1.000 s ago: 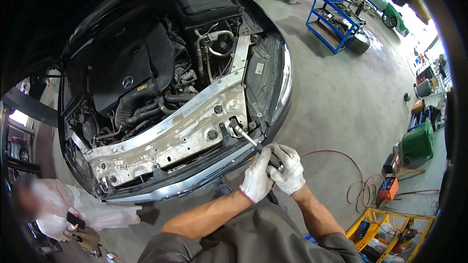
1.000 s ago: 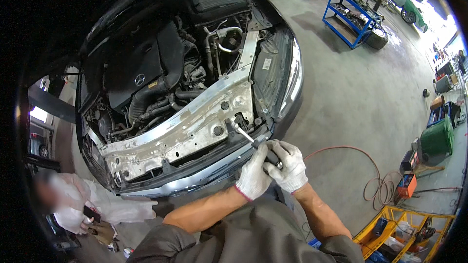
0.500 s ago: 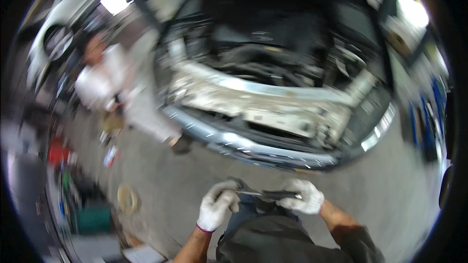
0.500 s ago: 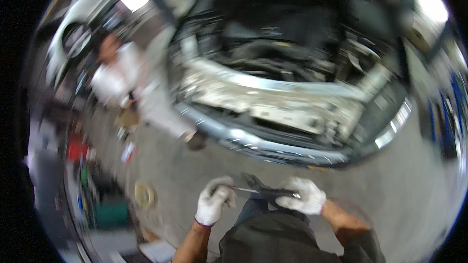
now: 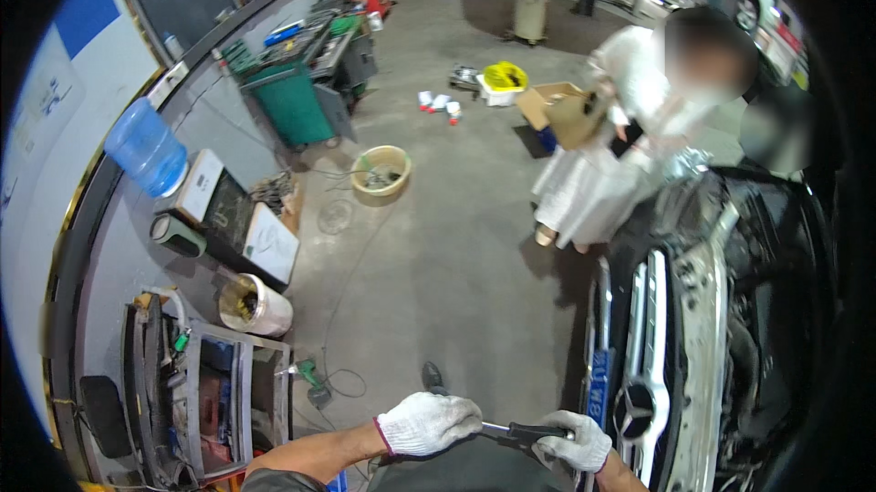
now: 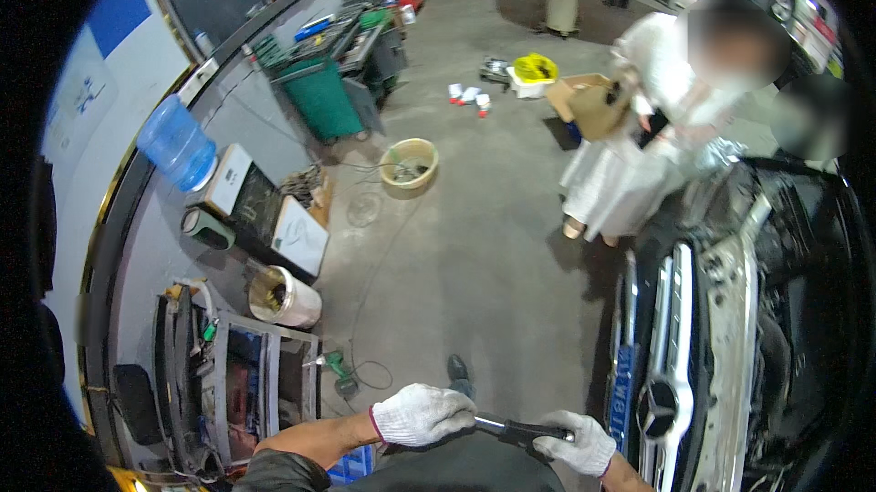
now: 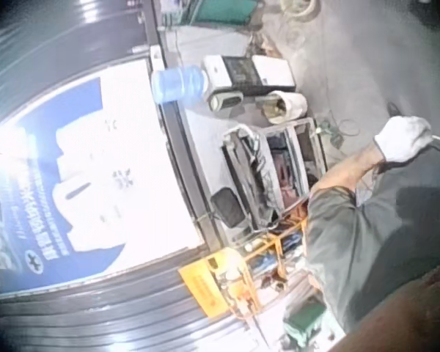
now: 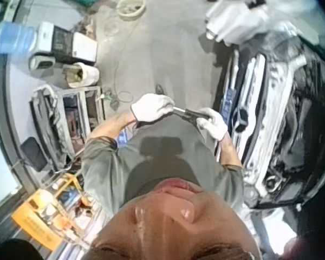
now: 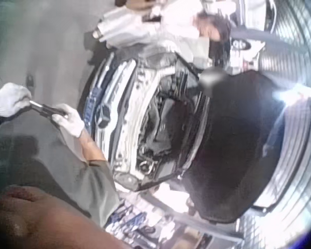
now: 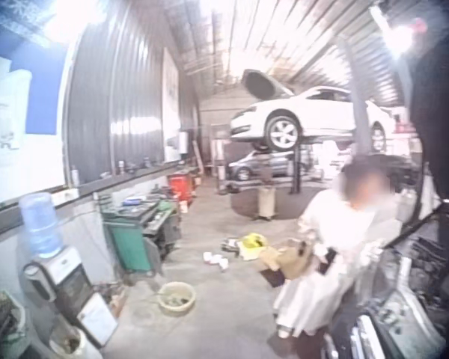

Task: The person retrieves a socket from a toolbox and walks to a Mercedes with its hood open. They install several plastic fasteners into the front bumper area by hand, repeatedly walking to a blue parts bin to retrieve more fasteners. They then return to the toolbox to select a ratchet and socket, then resume working on the bumper.

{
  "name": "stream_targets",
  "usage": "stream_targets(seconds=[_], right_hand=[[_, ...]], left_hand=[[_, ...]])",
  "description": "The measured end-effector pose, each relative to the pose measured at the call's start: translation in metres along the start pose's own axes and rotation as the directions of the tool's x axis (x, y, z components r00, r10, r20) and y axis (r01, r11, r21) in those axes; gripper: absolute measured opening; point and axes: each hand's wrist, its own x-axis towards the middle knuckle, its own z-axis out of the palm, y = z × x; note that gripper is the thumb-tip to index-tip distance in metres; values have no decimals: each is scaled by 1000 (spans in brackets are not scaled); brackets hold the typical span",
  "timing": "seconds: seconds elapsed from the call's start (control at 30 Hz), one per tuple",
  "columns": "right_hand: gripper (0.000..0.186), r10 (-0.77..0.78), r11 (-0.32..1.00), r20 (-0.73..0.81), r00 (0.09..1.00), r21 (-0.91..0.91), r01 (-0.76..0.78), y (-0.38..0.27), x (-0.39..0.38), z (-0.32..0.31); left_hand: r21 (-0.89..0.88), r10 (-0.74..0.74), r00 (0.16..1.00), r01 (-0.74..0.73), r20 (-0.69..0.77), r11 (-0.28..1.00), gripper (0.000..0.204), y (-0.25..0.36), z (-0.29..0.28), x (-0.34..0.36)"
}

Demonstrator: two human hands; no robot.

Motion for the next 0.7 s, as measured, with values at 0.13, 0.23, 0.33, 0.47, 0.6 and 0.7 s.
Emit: stream_targets(seconds=[0.13,0.23,0.33,0.47,0.6,0.7], right_hand=[[43,37,976,291,956,195,-97,-106,107,6],[42,2,970,334,943,228,-83,-169,165,6],[45,46,955,176,983,281,-95,-202,222,-17],[46,70,888,-97,993,460,-17,-219,316,-67],[46,88,909,-34,996,411,-67,-261,452,-83],[55,105,943,136,985,301,-142,-308,558,-93]], left_hand=[[19,-40,999,41,-31,999,28,-71,-86,-10],[67,-96,995,98,-33,993,27,-97,-154,-13],[420,121,966,-14,-229,907,26,-168,-217,-25],[387,-168,809,438,-563,811,28,-284,-301,-33],[-141,-690,487,754,-536,642,35,-398,-353,0],[-187,-774,332,849,-538,494,39,-489,-336,7]])
